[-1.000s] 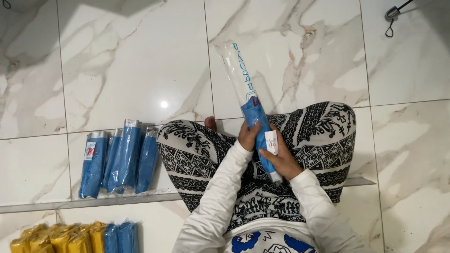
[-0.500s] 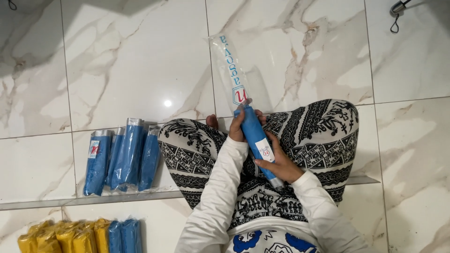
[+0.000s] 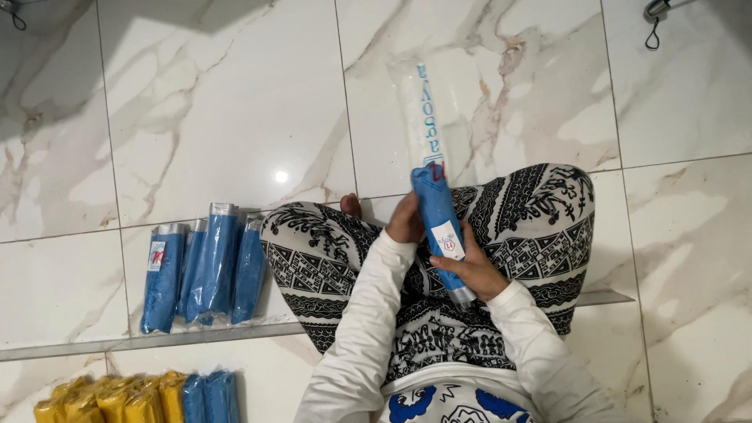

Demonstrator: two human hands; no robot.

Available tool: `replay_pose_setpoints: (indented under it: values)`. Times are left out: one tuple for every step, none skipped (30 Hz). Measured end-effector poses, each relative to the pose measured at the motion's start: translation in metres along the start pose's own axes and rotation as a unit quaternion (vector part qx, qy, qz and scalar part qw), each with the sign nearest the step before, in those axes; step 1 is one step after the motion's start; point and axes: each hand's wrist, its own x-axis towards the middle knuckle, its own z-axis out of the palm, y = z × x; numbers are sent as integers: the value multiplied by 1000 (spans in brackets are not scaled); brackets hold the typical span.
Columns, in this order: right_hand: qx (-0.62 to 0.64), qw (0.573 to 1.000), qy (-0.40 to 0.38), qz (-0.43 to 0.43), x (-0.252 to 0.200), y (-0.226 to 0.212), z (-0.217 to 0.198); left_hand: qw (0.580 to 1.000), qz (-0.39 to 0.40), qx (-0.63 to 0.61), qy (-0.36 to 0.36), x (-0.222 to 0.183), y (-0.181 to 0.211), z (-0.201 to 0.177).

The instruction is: The person wraps a blue umbrella in a silver protective sheet by hand and then slides it into a clear plastic sleeve.

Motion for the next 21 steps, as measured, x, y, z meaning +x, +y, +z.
replay_pose_setpoints:
  values:
    - [-6, 1000, -10, -4, -1, -2, 1, 999, -6, -24, 22, 0, 6, 1]
    - [-11, 1000, -20, -8, -2, -4, 2, 998, -13, -47, 46, 0, 12, 1]
    - [-10, 1000, -20, -7, -2, -2, 2, 998, -14, -47, 46, -1, 22, 13]
    - [-32, 999, -35, 4, -2, 0, 2, 997, -10, -62, 39, -3, 33, 25]
    - [-53, 997, -51, 14, -2, 2, 2, 996, -5, -78, 31, -4, 43, 38]
    - [-52, 997, -51, 15, -1, 3, 2, 996, -6, -78, 32, -5, 45, 36]
    - [-60, 996, -57, 17, -1, 3, 2, 997, 6, -72, 39, -5, 47, 35]
    - [-67, 996, -63, 20, 0, 4, 2, 997, 18, -66, 45, -5, 48, 34]
    - [-67, 996, -62, 20, -1, 2, 2, 997, 17, -66, 46, -5, 44, 34]
    - [-67, 996, -59, 25, -2, 1, 3, 997, 30, -67, 38, -6, 40, 35]
    - [-67, 996, -56, 30, -3, -1, 4, 996, 42, -68, 31, -6, 37, 35]
    - [-67, 996, -57, 30, -1, 2, 2, 996, 42, -67, 31, -8, 34, 37]
    - [-56, 996, -53, 34, 0, 4, 0, 996, 37, -76, 22, -9, 30, 38]
    - [-46, 997, -48, 38, 2, 6, -2, 996, 32, -85, 12, -11, 27, 40]
    - [-45, 997, -49, 39, 2, 6, -1, 996, 31, -85, 13, -15, 30, 49]
    - [-28, 998, -44, 40, 3, 6, -1, 995, 36, -87, 16, -18, 32, 60]
    - [-10, 998, -39, 41, 3, 6, -1, 995, 40, -90, 19, -21, 35, 70]
    - [-10, 998, -38, 41, 3, 6, 0, 995, 39, -90, 19, -22, 36, 73]
    - [-5, 998, -37, 45, 2, 5, 2, 996, 42, -73, 4, -22, 38, 77]
    - [0, 998, -37, 50, 2, 4, 3, 997, 47, -56, -11, -22, 41, 80]
    - [0, 998, -37, 50, -1, -11, 7, 997, 46, -56, -11, -22, 33, 74]
